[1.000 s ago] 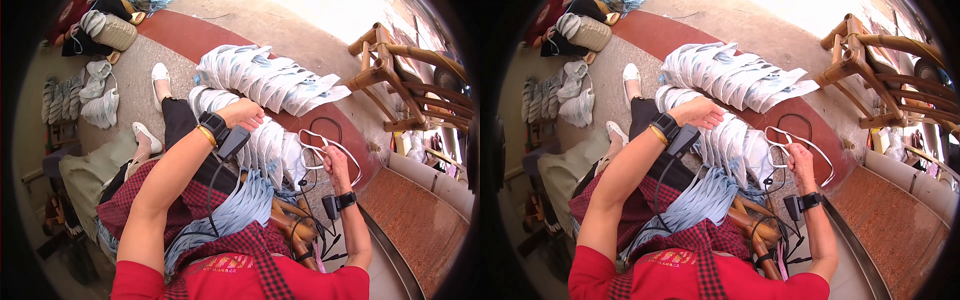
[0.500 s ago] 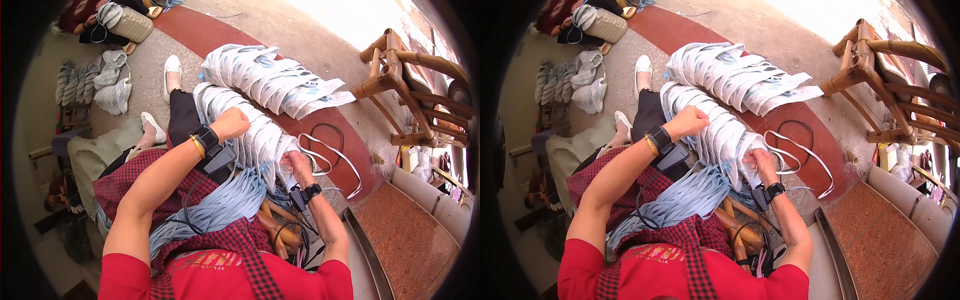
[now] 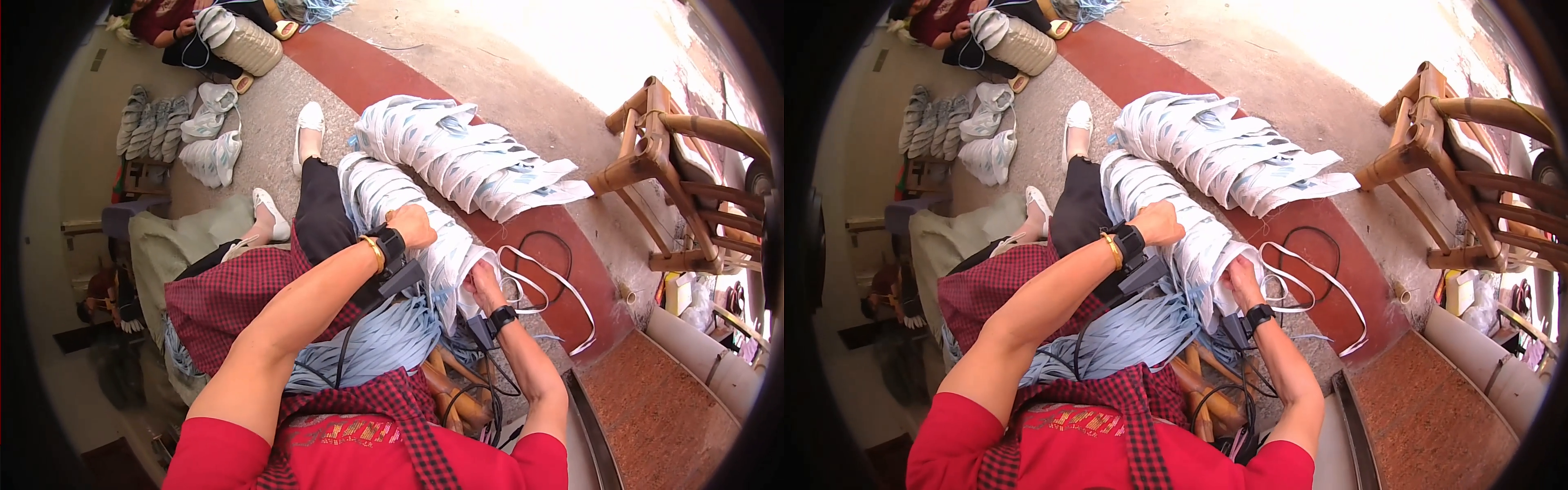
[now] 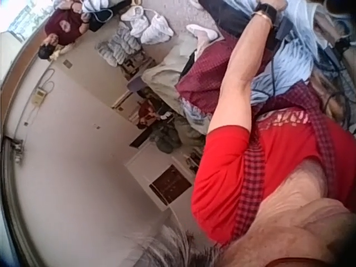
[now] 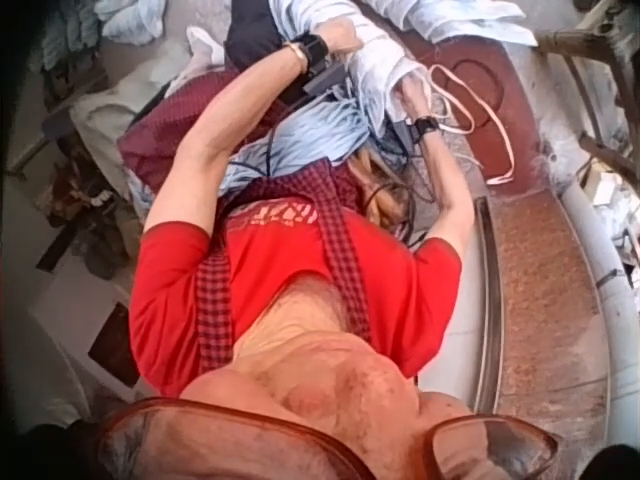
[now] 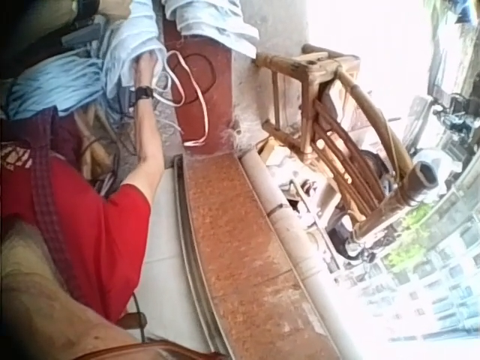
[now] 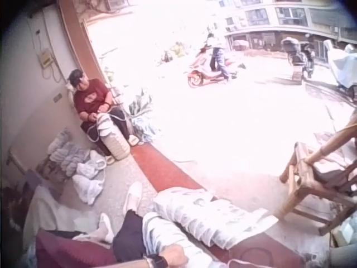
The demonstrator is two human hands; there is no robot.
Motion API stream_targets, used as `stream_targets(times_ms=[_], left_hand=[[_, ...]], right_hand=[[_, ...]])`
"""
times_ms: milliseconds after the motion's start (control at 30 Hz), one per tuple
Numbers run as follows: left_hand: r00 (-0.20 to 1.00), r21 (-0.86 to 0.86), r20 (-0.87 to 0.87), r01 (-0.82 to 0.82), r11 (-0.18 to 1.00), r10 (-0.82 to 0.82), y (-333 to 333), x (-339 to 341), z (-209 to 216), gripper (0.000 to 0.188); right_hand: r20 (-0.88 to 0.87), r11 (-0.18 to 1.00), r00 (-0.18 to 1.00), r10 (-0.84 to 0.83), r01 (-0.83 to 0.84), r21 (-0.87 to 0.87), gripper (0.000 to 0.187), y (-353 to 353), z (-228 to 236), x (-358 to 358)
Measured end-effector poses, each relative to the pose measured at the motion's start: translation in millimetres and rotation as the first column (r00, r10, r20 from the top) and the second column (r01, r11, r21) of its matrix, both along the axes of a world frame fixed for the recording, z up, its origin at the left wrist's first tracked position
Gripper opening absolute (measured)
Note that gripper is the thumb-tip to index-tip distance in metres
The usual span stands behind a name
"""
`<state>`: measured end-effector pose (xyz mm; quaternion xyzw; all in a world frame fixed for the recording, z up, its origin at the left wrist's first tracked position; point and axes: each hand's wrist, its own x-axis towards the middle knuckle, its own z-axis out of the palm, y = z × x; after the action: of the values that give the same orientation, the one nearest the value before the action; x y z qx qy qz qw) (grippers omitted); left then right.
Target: Insert laces into the eyelets of shoe uppers.
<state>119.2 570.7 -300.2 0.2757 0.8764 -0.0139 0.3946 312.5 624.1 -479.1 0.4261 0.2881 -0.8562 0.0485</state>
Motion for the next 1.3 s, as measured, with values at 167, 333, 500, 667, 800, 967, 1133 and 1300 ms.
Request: stream_targets(times_ms=[167, 333, 500, 667, 800, 967, 1133, 1300], left_hand=[[0.999, 0.014, 0.000, -0.040, 0.999, 0.040, -2, 19, -23, 0.048], [0.988, -0.151, -0.030, 0.144, 0.978, -0.150, -17, -15, -60, 0.037], [0.975, -0.229, -0.167, 0.104, 0.968, -0.144, 0, 23, -56, 0.046], [0.961, -0.195, -0.197, 0.157, 0.968, -0.196, -14, 18, -30, 0.061], [0.986, 0.108, -0.062, -0.149, 0.983, 0.156, -13, -1, -39, 0.053], [0.977, 0.285, 0.029, -0.209, 0.935, 0.210, -17, -9, -41, 0.042], [0.926, 0.368, 0.022, -0.359, 0.858, 0.377, -21, -21, -72, 0.021], [0.913, 0.241, -0.160, -0.334, 0.911, 0.376, -41, -43, -97, 0.005]], right_hand=[[-0.125, 0.960, 0.992, -0.032, -0.005, -0.281, 0.022, 13, -19, 10], [-0.058, 0.906, 0.973, -0.224, 0.186, -0.381, 0.031, -6, 17, -16], [-0.081, 0.782, 0.967, 0.242, -0.145, 0.606, 0.026, -11, -36, 5], [-0.083, 0.682, 0.974, 0.209, -0.085, 0.727, 0.025, -27, 6, -8], [-0.270, 0.935, 0.908, -0.321, 0.349, 0.063, 0.027, -23, -5, -23], [-0.238, 0.990, 0.969, -0.067, 0.094, 0.106, 0.029, -14, -6, -13], [-0.069, 0.980, 0.984, -0.165, 0.171, 0.097, 0.030, -23, -29, -24], [-0.179, 0.970, 0.967, -0.184, 0.148, -0.194, 0.041, -25, -20, -17]])
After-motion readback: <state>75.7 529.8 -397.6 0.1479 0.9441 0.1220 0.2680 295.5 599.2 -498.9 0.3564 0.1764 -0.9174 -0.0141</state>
